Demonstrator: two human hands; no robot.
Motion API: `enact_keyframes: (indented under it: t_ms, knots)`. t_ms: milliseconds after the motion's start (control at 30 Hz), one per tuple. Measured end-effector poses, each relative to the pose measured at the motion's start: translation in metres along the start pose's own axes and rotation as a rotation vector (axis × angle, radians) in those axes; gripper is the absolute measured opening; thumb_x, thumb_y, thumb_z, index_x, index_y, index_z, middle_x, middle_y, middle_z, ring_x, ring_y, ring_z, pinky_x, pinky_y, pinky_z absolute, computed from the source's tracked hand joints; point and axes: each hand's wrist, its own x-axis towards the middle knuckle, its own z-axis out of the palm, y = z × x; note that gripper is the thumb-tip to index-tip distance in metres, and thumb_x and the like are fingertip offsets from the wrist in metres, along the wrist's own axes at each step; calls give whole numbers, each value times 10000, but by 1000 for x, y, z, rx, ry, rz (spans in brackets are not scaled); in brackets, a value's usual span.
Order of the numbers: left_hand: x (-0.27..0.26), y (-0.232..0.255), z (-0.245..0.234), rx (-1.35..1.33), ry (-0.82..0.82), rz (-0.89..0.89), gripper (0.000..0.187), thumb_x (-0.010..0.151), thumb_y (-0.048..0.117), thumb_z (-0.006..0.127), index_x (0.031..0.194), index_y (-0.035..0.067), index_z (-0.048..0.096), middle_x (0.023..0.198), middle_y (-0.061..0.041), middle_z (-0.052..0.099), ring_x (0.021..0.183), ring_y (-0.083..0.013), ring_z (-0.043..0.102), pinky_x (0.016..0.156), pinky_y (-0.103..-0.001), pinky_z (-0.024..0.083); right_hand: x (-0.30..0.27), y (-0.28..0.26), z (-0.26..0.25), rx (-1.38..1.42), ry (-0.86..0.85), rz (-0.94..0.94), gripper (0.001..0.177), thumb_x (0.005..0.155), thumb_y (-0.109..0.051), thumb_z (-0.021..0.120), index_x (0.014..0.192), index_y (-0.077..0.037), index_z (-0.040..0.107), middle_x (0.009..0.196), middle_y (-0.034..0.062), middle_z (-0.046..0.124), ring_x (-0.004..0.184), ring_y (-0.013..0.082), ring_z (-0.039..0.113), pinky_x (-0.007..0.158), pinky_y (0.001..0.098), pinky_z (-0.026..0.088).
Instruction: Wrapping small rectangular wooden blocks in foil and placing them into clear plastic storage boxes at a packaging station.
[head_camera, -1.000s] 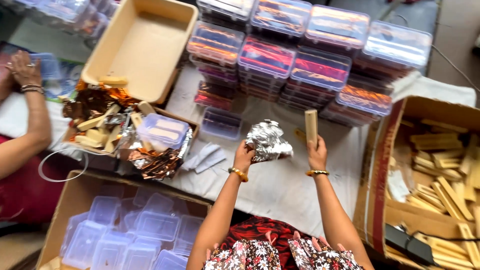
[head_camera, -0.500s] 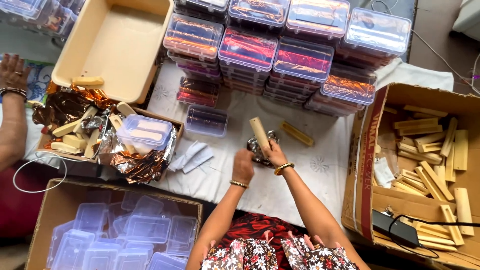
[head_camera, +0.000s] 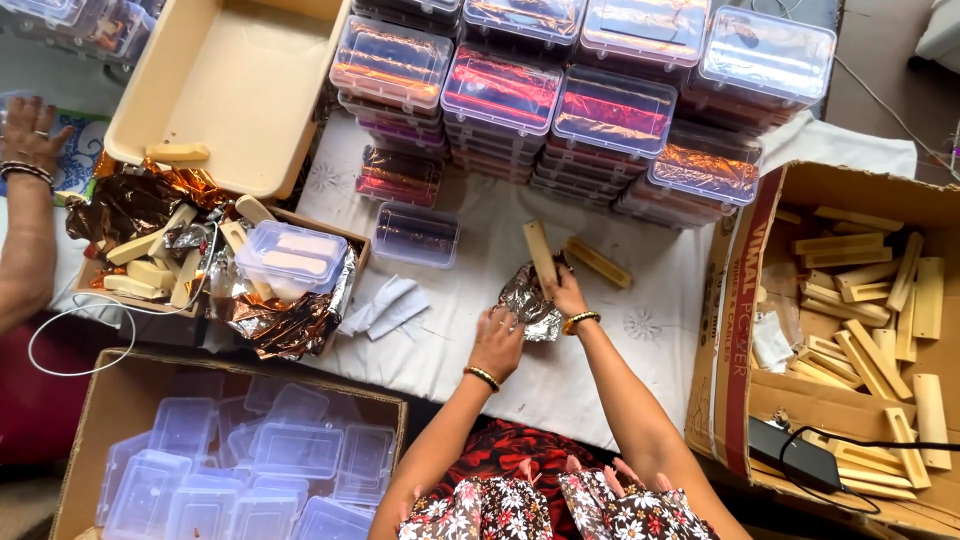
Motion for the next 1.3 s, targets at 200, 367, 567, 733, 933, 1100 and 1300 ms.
enact_keyframes:
  t_ms: [200,367,567,733,933,1100,1300]
  knots:
    - [14,14,2,28,-23,164,560,995,461,573,1503,241,487,1603,-103,395,1545,-398,212,1217,-638,182,13,34,-5,-169,-24,-181,452,989,-110,589,1419,-10,496,1216,77,660,1067,148,623,902,301,532]
    - [-15,11,-57,35,-286,7,745,884,579,590,1557,447,301,1712,-38,98,1550,-420,-19,1143,-768,46,6,12,-16,-104,82,-186,425,1003,-142,602,1398,-18,505,1182,78,678,1012,139,646,880,291,548]
    - [-23,20,-58,61,-312,-33,740,894,631,587,1555,441,312,1710,-48,85,1546,-436,-9,1105,-829,25,-45,-26,18,46,26,-222,373,1015,-175,600,1347,-30,512,1127,58,694,958,103,662,787,259,564]
    - [-13,18,-38,-54,-80,17,538,853,473,660,1352,280,601,1527,-107,441,1375,-338,359,1099,-734,190,-67,-9,30,-75,-44,-191,381,1013,-189,614,1355,-41,536,1077,30,670,886,84,605,749,240,524]
    - [73,-9,-44,-639,648,-412,169,823,5,571,956,83,640,1002,-90,647,1046,-312,600,968,-417,492,-67,24,20,-11,-1,-126,411,1016,-262,627,1360,-59,529,1074,5,662,899,72,577,771,233,509]
    - [119,-33,-39,-786,309,-244,568,742,106,763,1288,106,604,1206,-137,672,1126,-431,558,919,-491,460,-83,27,19,55,-74,-168,444,1019,-281,638,1367,-38,511,1136,17,665,997,79,599,851,241,504]
    - [112,-38,-40,-829,141,-788,331,941,200,648,1271,205,665,1129,-126,743,1117,-342,693,968,-456,532,-79,33,14,245,17,-82,414,1024,-203,592,1389,-37,489,1173,84,714,1042,145,668,924,290,528]
